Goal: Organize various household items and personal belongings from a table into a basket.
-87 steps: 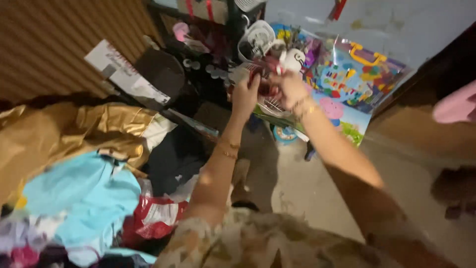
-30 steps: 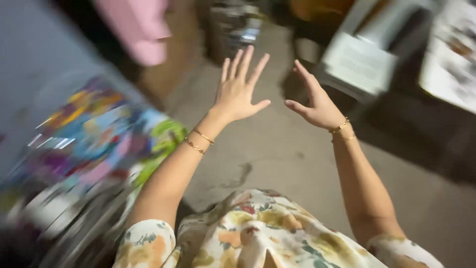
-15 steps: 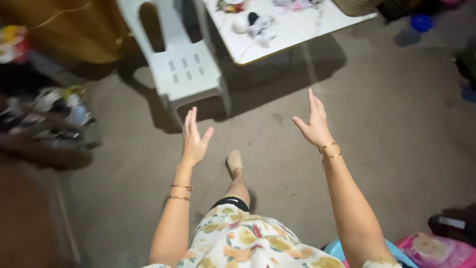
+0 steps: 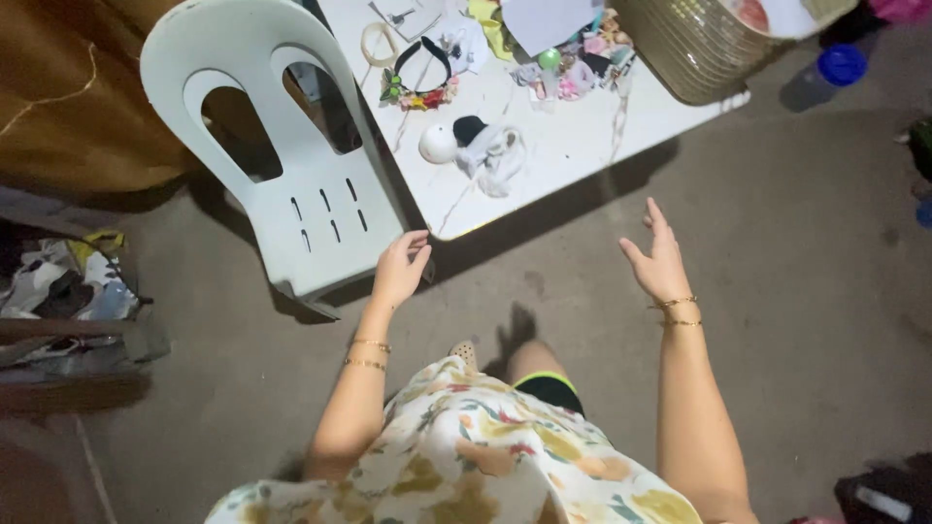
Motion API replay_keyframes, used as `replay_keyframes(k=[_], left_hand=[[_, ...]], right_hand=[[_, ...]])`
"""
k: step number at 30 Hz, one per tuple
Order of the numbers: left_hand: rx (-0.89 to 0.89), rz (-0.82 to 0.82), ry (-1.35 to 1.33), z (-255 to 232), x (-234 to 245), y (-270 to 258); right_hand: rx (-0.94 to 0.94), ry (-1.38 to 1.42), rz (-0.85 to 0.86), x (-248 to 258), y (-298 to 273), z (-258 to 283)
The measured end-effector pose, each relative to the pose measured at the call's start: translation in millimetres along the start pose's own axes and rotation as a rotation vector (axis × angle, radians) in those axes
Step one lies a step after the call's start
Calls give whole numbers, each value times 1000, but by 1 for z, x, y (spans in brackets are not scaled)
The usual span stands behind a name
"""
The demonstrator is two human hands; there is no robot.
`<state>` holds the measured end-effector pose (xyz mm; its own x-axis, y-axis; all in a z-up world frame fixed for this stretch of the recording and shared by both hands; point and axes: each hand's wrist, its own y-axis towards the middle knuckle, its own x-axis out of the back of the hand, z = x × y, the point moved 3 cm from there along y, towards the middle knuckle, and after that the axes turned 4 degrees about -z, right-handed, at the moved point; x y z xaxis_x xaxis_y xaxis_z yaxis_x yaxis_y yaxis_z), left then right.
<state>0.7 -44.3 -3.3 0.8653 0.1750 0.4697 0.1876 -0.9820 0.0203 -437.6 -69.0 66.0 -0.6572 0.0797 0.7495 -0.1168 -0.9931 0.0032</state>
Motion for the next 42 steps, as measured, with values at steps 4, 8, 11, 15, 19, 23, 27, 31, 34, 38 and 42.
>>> replay_keyframes(k=[4,8,11,15,19,23,27,31,34,38,42], left_hand=[[-46,20,-42,-13,-16,76],[15,-41,-38,-15,-44,153],[-16,-128,-108,-15,-70,202],[84,-244,-181,-30,-109,265],[227,-334,-75,-41,-140,312],[194,-341,-78,-50,-157,347],[212,-325,-1,-42,-163,376],[255,-275,-46,-36,-166,388],[289,-274,-31,-24,-164,394],[328,-335,-101,-24,-157,388],[311,-361,-145,-42,-142,396]], right_hand=[[-105,158,67,-14,84,-2],[-70,70,170,-36,204,-25],[96,126,227,-57,309,-30],[186,129,306,-81,473,-8],[357,26,358,-145,619,-20],[565,-216,337,-192,686,15],[574,-264,408,-238,714,41],[557,-189,713,-258,683,57],[599,-577,784,-245,653,91],[671,-414,344,-301,725,92],[872,-207,159,-350,792,139]])
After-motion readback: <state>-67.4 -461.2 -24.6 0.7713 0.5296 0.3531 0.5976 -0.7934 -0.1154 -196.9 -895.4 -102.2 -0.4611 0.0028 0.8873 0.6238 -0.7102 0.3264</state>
